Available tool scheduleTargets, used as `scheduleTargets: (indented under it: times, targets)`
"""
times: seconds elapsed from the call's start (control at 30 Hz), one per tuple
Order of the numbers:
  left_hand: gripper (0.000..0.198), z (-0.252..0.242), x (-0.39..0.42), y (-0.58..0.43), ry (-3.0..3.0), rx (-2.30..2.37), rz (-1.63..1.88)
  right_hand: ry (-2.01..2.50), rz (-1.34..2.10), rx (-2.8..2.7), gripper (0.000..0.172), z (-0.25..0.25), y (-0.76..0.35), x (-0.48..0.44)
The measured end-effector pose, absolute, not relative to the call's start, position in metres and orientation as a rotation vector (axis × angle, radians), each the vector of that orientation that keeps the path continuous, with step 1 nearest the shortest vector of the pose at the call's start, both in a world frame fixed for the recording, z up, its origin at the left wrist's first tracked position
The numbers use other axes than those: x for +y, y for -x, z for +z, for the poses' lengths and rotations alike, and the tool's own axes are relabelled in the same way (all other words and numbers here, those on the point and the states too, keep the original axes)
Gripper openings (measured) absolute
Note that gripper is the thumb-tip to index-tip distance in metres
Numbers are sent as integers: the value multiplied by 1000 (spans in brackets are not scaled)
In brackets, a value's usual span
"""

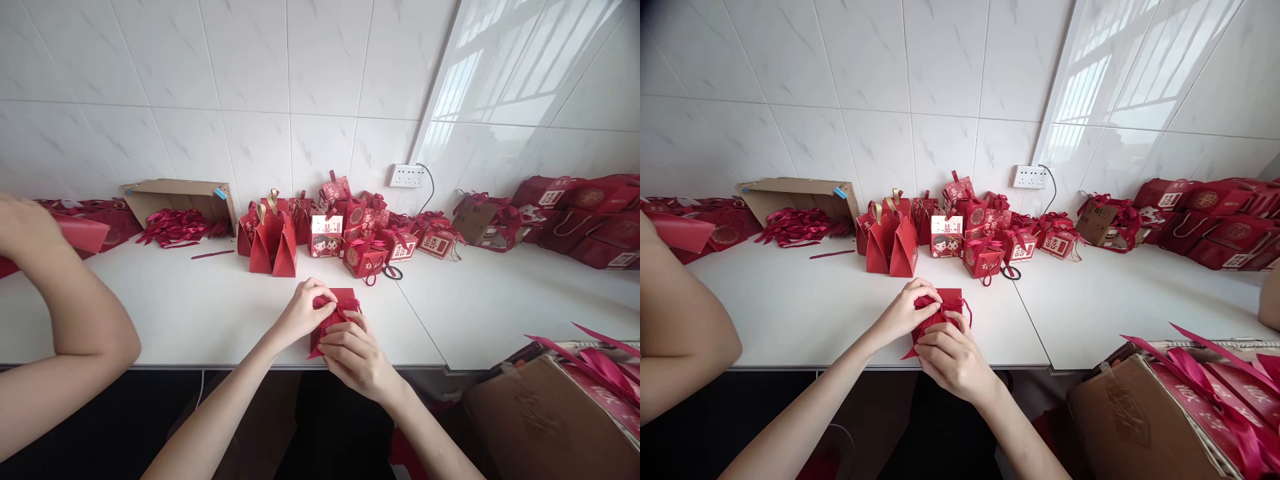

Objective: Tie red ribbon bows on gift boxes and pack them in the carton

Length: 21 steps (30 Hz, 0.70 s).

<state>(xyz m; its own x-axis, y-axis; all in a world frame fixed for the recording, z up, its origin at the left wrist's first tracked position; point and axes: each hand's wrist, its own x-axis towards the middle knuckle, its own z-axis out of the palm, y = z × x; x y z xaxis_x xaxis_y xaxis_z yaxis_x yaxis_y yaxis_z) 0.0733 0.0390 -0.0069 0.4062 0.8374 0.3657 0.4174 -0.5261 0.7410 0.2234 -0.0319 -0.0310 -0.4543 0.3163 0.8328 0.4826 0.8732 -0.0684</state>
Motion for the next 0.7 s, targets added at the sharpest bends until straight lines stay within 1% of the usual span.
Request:
scheduleTargets:
  times: [0.1,0.13,0.17,0.27,0.3,0.37,0.47,0.6,0.7]
  targets:
    - [14,-7,38,-73,-2133,1072,986,584,-211,-2020,6,-27,-236,-34]
    - [13,-7,38,-73,-2134,1080,976,674,-153,-1926,12,-26,-242,-32]
    - [13,-7,37,-73,-2134,1087,965,822,-66,-1807,22,-25,-248,-29]
    - [12,-6,37,-73,-2139,1095,933,1352,316,-1511,45,-24,-262,-13]
    - [12,-6,37,-73,-2143,1098,930,1455,452,-1479,50,-24,-265,-8]
    - [12,-4,37,-73,-2160,1099,921,1503,677,-1491,57,-25,-265,2]
    - [14,0,36,-73,-2222,1078,898,1471,825,-1520,57,-24,-259,11]
    - [19,8,28,-72,-2416,1055,865,1423,850,-1537,53,-17,-252,15]
    - [15,13,14,-73,-2582,980,824,1379,868,-1562,52,-12,-250,15]
